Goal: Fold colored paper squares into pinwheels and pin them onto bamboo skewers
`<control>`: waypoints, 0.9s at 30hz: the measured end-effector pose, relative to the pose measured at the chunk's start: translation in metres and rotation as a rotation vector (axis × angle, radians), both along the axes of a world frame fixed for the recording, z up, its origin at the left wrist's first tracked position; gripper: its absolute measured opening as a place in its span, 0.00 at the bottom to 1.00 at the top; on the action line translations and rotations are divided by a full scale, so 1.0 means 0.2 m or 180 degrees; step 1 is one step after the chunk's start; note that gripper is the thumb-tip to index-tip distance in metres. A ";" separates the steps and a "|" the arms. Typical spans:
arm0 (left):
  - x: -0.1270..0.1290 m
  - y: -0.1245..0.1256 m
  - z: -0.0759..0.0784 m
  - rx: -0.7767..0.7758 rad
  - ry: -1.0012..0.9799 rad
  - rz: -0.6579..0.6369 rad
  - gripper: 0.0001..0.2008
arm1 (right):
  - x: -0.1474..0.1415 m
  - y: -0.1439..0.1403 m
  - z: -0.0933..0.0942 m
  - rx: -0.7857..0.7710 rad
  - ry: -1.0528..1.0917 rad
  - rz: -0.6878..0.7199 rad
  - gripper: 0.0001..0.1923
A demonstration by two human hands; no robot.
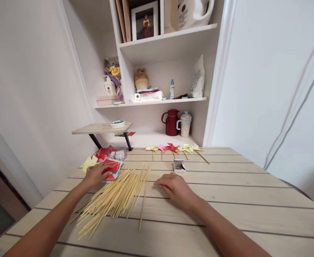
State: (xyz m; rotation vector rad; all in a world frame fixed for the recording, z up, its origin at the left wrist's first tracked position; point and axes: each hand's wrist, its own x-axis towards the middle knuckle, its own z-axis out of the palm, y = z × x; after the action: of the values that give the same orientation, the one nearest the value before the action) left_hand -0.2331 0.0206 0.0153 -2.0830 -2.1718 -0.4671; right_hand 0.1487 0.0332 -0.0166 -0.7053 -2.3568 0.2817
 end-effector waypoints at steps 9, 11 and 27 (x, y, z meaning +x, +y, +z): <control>0.07 0.02 0.01 0.0855 -0.0025 0.0342 0.14 | 0.00 -0.02 0.02 -0.0297 0.0040 -0.0066 0.16; 0.08 0.03 0.01 0.1163 -0.0079 0.0404 0.12 | 0.00 -0.02 0.03 -0.0487 0.0212 -0.0131 0.15; 0.85 -0.14 0.13 0.3305 0.0532 -0.1906 0.10 | -0.14 -0.15 0.11 -0.4454 0.3055 0.1231 0.26</control>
State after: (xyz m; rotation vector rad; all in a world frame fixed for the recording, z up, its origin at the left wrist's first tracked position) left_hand -0.0640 -0.0075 0.0403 -1.9123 -0.8021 -1.1042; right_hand 0.1198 0.0040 0.0048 -0.4446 -1.0643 1.9960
